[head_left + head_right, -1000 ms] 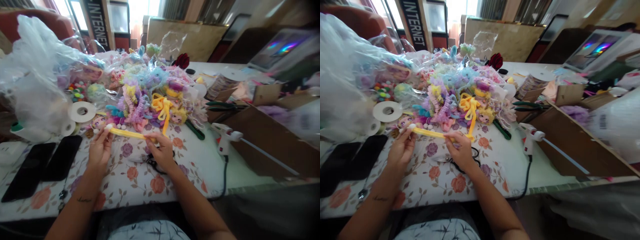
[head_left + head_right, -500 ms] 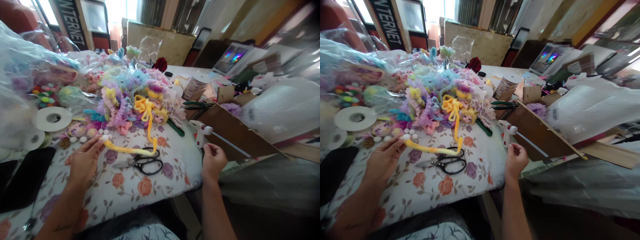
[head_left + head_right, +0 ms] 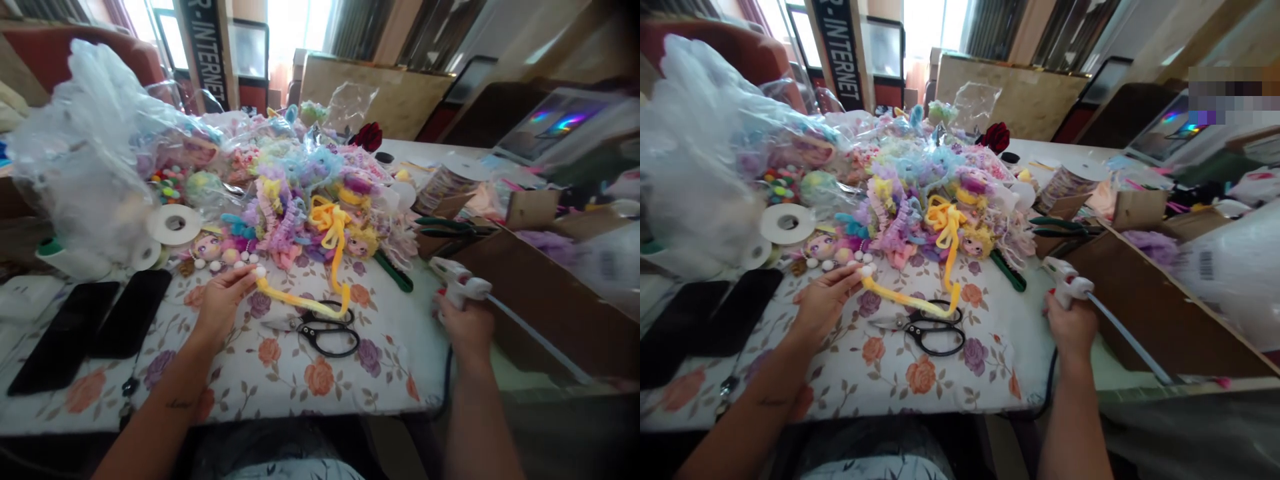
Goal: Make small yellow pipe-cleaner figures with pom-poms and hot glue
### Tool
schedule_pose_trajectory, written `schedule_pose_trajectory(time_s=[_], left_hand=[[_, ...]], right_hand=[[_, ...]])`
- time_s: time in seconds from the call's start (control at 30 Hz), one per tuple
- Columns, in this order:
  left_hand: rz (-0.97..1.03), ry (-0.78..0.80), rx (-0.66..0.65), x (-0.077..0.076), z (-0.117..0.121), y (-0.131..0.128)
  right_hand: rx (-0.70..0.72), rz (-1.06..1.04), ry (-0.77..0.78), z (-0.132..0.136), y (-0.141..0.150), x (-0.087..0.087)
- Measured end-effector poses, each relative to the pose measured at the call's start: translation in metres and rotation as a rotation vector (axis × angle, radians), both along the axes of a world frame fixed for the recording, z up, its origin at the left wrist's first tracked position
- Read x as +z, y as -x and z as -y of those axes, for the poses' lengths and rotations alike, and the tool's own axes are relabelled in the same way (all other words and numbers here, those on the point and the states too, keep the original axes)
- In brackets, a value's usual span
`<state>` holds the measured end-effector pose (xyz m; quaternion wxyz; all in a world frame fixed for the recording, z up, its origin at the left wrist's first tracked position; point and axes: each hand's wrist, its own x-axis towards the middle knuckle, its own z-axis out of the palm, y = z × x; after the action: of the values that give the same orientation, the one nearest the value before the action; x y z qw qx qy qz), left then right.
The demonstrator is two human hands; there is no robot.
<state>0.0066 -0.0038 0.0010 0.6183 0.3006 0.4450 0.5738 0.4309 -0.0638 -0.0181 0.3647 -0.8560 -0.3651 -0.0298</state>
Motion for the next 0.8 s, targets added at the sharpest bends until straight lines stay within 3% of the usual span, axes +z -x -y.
schedule_pose_trajectory(time_s=[0.07,0.13,0.17,0.27,0.4,0.53,0.8], left_hand=[[0.006,-0.006,0.0,0.001,0.0,-0.001],[0.007,-0.011,0.011,0.0,0.001,-0.001],[0.003,-0.013,0.015,-0.001,0.001,-0.001],[-0.031,-0.029,0.012,-0.004,0.001,-0.001],[-0.123,-0.069,-0.001,-0.006,0.0,0.001],[-0.218,-0.099,0.028,-0.004,0.001,0.002],[-0.425,-0.201,0.002,-0.003,0.004,0.003]], right_hand=[[0.034,-0.121,-0.09,0.006,0.033,0.008],[0.184,-0.5,-0.31,0.014,0.075,0.017],[0.29,-0.651,-0.32,0.018,0.098,0.021],[0.523,-0.935,-0.219,0.028,0.162,0.028],[0.694,-1.072,-0.058,0.033,0.221,0.028],[0.768,-1.068,0.016,0.032,0.245,0.025],[0.717,-0.918,0.087,0.033,0.251,0.018]])
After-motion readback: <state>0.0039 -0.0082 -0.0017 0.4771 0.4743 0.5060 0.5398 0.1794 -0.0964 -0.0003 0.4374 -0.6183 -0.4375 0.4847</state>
